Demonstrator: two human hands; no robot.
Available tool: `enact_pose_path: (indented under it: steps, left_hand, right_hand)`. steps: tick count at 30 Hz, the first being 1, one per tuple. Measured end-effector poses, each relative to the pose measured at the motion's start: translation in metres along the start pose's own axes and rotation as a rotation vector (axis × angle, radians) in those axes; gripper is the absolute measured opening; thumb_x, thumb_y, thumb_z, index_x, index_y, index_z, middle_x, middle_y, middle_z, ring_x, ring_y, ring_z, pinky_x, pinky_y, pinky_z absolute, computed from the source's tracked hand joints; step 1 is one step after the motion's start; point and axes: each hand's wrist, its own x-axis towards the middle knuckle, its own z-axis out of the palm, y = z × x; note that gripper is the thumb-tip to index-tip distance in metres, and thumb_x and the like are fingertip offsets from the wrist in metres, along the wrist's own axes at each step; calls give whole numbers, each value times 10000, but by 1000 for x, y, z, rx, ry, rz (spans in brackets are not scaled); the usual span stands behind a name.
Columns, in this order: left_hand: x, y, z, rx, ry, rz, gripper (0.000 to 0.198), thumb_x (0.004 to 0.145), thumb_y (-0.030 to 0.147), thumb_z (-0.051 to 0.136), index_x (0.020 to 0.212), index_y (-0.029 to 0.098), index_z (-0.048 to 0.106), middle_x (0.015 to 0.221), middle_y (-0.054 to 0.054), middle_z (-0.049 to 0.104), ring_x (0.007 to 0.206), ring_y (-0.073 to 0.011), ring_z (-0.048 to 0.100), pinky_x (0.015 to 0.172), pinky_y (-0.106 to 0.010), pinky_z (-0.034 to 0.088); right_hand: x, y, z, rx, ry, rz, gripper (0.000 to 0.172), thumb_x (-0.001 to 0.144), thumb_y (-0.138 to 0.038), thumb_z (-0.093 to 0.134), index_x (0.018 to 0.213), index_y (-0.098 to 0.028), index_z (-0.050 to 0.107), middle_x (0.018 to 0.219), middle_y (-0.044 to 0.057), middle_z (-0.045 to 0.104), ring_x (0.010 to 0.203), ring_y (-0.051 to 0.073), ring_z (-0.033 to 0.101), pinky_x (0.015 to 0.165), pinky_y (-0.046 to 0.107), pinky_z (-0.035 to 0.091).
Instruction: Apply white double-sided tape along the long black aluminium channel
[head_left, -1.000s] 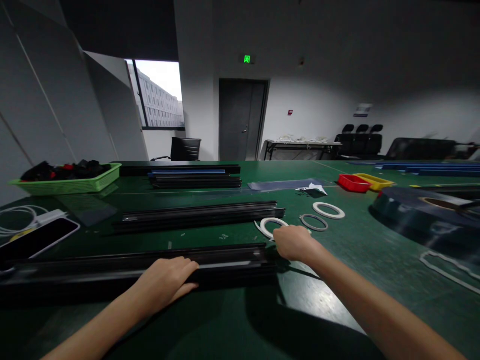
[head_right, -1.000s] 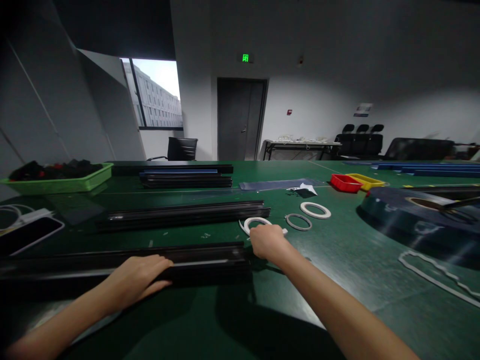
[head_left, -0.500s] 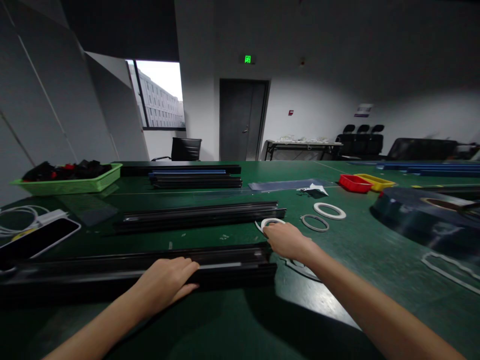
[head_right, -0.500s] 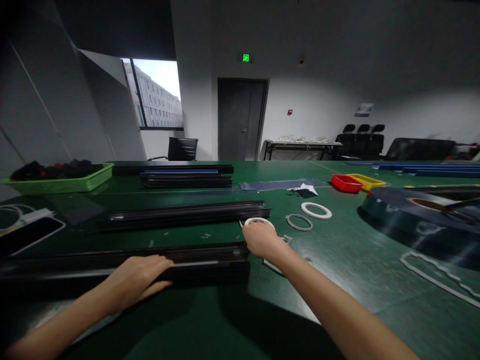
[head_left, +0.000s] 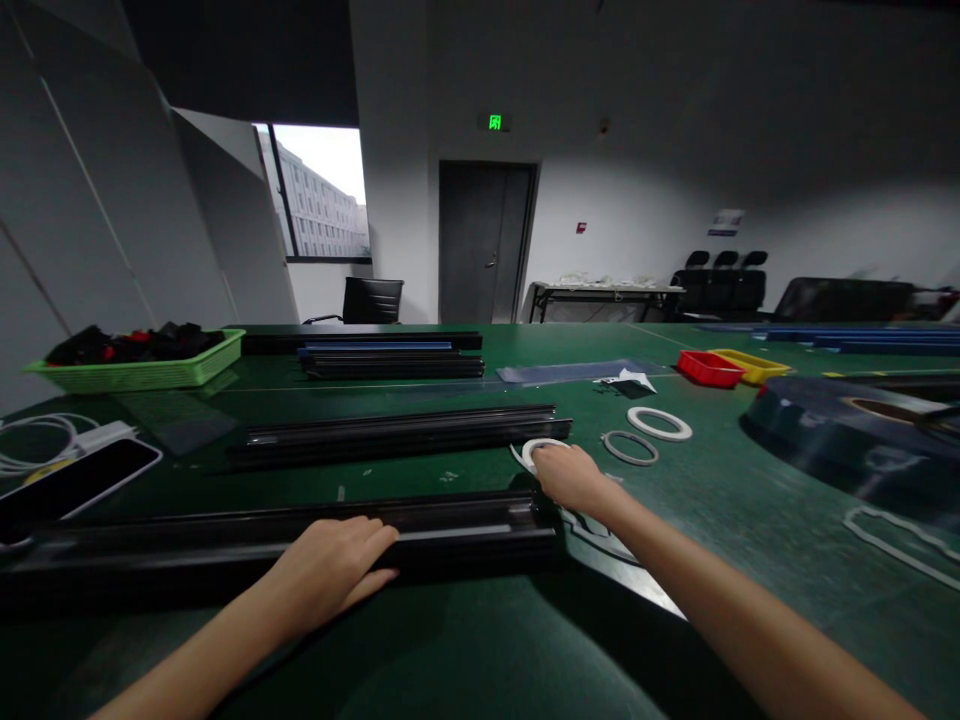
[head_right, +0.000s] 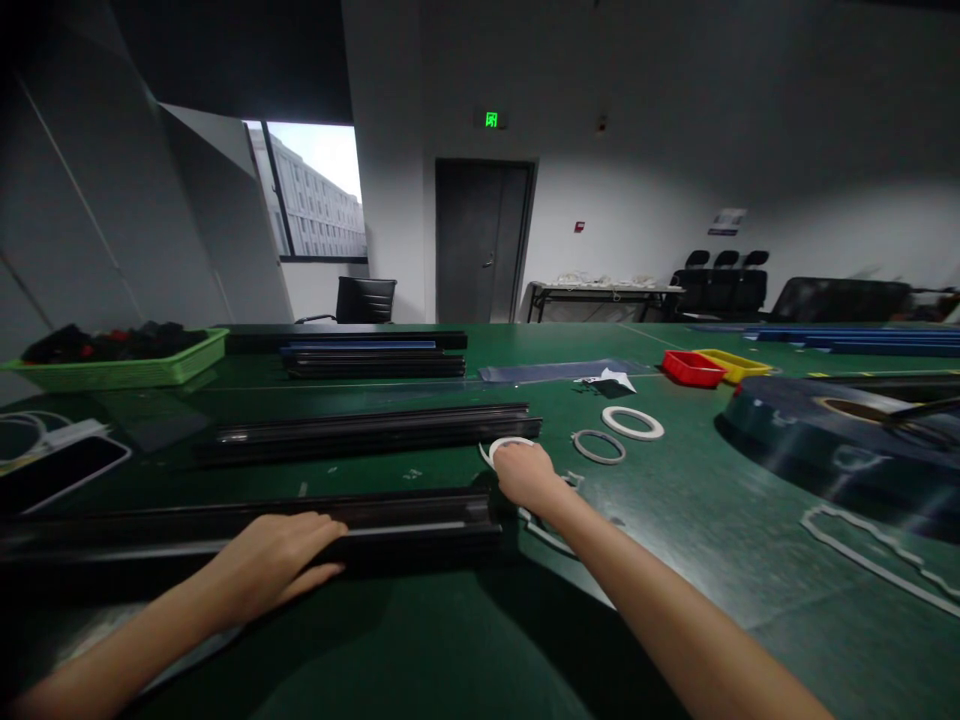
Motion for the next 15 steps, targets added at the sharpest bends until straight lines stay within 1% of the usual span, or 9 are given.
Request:
enact_pose_path:
  steps: [3, 6, 8, 11, 13, 15]
  left_hand:
    - [1, 0, 0, 5, -9, 1, 262, 901, 354, 395, 1074, 203, 523, 958, -64, 636, 869, -195, 607, 750, -312, 487]
    - [1, 0, 0, 8, -24, -8, 260, 903, 351, 389, 1072, 204, 522, 955, -61, 637, 870, -199, 609, 750, -323, 488]
    - [1, 1, -1, 9, -31, -11, 259, 904, 347, 383, 1070, 205, 521, 954, -60, 637, 863, -206, 611, 735, -333, 492]
    - [1, 2, -2, 11, -28, -10, 252, 902, 341, 389, 1066, 204, 521, 952, -61, 637, 858, -203, 610, 724, -320, 489]
    - [1, 2, -2, 11, -20, -9, 250, 900, 343, 396, 1066, 204, 521, 948, -60, 638, 859, -197, 609, 727, -307, 484]
    - [1, 2, -2, 8, -16, -12, 250, 898, 346, 400, 1069, 206, 518, 940, -58, 639, 855, -197, 608, 725, -306, 482]
  right_hand:
    - [0, -1, 0, -3, 36, -32, 221, 742, -109, 446, 874, -97, 623, 940, 178, 661, 913, 295, 610, 729, 368, 417]
    - [-1, -2, -4, 13, 59, -55, 196, 760, -141, 450, 871, -97, 606, 916, 177, 662, 878, 290, 616, 697, 348, 412]
    - [-3, -4, -9, 33, 73, -70, 199, 793, -177, 438, 900, -92, 583, 915, 183, 658, 848, 279, 619, 672, 326, 404]
    - [-9, -11, -20, 74, 96, -103, 249, 853, -232, 389, 988, -76, 529, 902, 184, 650, 796, 248, 615, 636, 295, 381]
    - [-14, -18, -27, 104, 112, -134, 268, 885, -245, 342, 1040, -86, 492, 890, 158, 647, 764, 221, 604, 614, 278, 362]
    - [-19, -28, -32, 183, 149, -210, 259, 901, -245, 317, 1042, -98, 477, 899, 145, 633, 756, 203, 580, 602, 267, 347]
